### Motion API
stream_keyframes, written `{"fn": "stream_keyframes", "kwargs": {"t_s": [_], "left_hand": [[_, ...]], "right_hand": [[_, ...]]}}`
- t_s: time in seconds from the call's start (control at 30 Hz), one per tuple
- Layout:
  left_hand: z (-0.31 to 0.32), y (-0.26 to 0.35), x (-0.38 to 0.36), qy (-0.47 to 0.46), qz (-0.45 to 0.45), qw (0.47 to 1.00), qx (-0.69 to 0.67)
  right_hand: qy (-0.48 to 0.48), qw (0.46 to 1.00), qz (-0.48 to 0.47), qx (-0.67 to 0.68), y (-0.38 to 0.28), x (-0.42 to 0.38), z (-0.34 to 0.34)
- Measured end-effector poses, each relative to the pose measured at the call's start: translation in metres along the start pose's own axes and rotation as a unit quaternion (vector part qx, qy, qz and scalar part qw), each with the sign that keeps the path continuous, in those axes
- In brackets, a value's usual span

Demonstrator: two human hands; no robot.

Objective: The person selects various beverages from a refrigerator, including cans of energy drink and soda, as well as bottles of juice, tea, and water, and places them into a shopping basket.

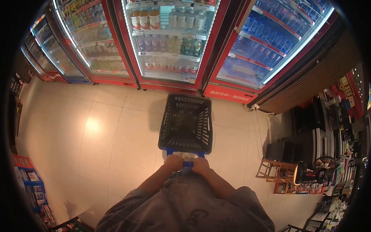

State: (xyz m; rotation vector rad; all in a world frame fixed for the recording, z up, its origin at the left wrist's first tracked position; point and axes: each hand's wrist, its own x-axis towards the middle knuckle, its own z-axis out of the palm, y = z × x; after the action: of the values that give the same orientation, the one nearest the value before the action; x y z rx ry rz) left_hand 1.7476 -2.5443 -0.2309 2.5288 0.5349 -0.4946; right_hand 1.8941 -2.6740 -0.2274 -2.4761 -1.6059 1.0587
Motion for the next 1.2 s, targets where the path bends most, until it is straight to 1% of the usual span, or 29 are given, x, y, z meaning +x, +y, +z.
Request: {"fn": "stream_keyframes", "kwargs": {"t_s": [0.03,0.13,0.23,0.33,0.43,0.53,0.63,0.7,0.83,0.93,1.03,1.13,1.17,1.2], "left_hand": [[-0.005,0.009,0.004,0.000,-0.009,1.000,-0.002],[0.000,0.029,0.018,0.047,-0.021,0.999,0.002],[0.001,0.050,0.042,0.047,-0.073,0.996,-0.017],[0.000,0.072,0.065,0.071,-0.100,0.992,-0.029],[-0.010,0.106,0.080,0.086,-0.144,0.985,-0.036],[-0.004,0.130,0.105,0.102,-0.189,0.975,-0.048],[0.003,0.149,0.129,0.154,-0.227,0.959,-0.068],[0.002,0.159,0.142,0.160,-0.247,0.952,-0.083],[-0.022,0.164,0.160,0.165,-0.271,0.944,-0.096],[-0.039,0.150,0.174,0.171,-0.294,0.934,-0.110],[-0.060,0.136,0.188,0.187,-0.309,0.925,-0.121],[-0.076,0.115,0.200,0.203,-0.319,0.914,-0.147],[-0.075,0.104,0.206,0.215,-0.310,0.916,-0.134],[-0.087,0.102,0.208,0.209,-0.309,0.914,-0.158]], "right_hand": [[0.017,1.000,-0.007,-0.004,0.006,-0.001,-0.007],[0.047,0.998,-0.042,-0.031,0.029,-0.004,-0.023],[0.107,0.991,-0.085,-0.008,0.067,0.011,-0.026],[0.169,0.974,-0.151,0.005,0.105,0.020,-0.043],[0.193,0.956,-0.218,-0.010,0.137,0.032,-0.062],[0.213,0.943,-0.253,-0.022,0.168,0.046,-0.079],[0.251,0.930,-0.267,-0.022,0.189,0.056,-0.097],[0.259,0.925,-0.276,-0.024,0.201,0.063,-0.108],[0.277,0.921,-0.273,-0.006,0.207,0.089,-0.125],[0.253,0.930,-0.265,0.011,0.202,0.114,-0.138],[0.272,0.916,-0.288,0.065,0.203,0.139,-0.155],[0.225,0.928,-0.287,0.070,0.201,0.157,-0.186],[0.219,0.929,-0.290,0.075,0.194,0.166,-0.199],[0.208,0.930,-0.292,0.078,0.190,0.172,-0.206]]}}
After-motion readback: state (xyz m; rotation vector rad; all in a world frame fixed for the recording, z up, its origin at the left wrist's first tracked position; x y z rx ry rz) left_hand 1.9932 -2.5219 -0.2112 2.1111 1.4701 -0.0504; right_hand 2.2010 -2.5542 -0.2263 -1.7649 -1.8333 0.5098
